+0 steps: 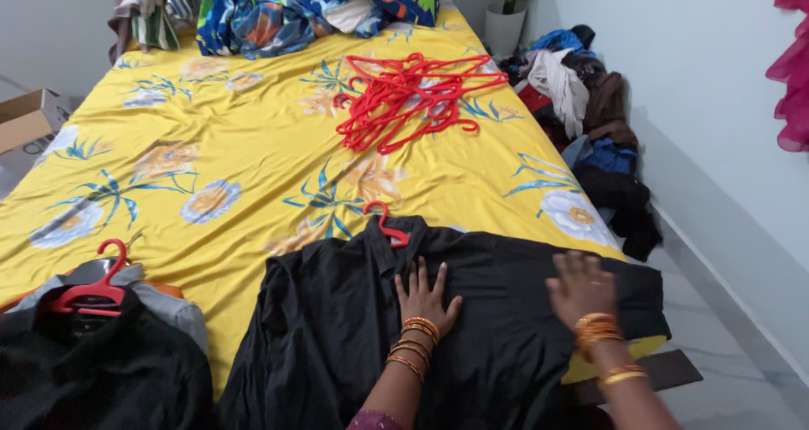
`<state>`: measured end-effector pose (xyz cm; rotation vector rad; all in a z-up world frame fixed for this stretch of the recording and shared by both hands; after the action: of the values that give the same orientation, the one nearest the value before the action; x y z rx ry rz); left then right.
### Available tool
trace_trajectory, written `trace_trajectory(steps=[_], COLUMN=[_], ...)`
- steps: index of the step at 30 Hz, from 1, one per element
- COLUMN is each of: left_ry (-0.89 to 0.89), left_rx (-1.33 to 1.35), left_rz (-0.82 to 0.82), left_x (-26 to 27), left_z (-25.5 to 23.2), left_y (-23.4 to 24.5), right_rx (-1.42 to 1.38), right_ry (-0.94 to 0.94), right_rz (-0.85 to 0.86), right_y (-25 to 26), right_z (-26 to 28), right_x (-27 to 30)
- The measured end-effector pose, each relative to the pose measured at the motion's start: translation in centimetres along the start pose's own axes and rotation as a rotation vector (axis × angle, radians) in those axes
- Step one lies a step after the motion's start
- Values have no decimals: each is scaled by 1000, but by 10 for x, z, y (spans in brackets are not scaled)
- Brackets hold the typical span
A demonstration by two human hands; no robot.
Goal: The person buttons a black shirt laid on a yellow floral bedsheet, then places a red hanger inside the collar and smooths the fabric. The person continues buttoning the shirt while it is on the hanger.
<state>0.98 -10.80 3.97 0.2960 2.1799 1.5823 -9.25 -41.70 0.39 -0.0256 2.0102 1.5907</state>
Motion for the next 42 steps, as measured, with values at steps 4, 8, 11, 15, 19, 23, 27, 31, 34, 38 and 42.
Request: trace_trajectory(steps=[4, 8, 11, 15, 19, 23, 27, 31, 34, 38, 42], left_ry=[-9, -90, -237, -299, -67, 444, 552, 576, 658, 756, 821], left_rx=[47, 160, 279, 304, 225, -139, -170, -115, -76, 63, 572], left_rz=[-32, -71, -216, -511, -790, -734, -274, -161, -78, 80, 20], left_x=[-1, 5, 4, 21, 39, 70, 131, 171, 190, 208, 222], left_z=[14, 21, 29, 63, 156, 278, 342, 331, 335, 377, 402], left_y=[-13, -24, 8, 76, 139, 137, 109, 108, 97, 55, 62], right_rx=[-92, -204, 62, -171, -492, -437, -444, -461, -457, -473, -465], right_ry=[-278, -688, -350, 46, 380, 409, 407, 404, 403, 404, 400], right_rz=[71, 162, 18, -201, -158, 105, 63, -2, -4, -76, -57], right_y=[-15, -14, 17, 53, 88, 95, 97, 97, 92, 92, 88], right_z=[-90, -107, -22, 157, 313, 356, 351, 353, 352, 351, 351], right_x=[4, -2, -21, -23, -1, 14, 18, 13, 17, 18, 17])
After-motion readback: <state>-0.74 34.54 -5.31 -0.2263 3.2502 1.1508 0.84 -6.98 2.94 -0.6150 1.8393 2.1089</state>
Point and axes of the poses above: each hand's wrist, its own x-axis away from the middle knuckle, its own y-axis out of the back of the hand, z = x × y, the point moved 5 cm from there along -x, towards the middle knuckle, and after that the axes turned 10 degrees about -z, right-handed, at the moved point
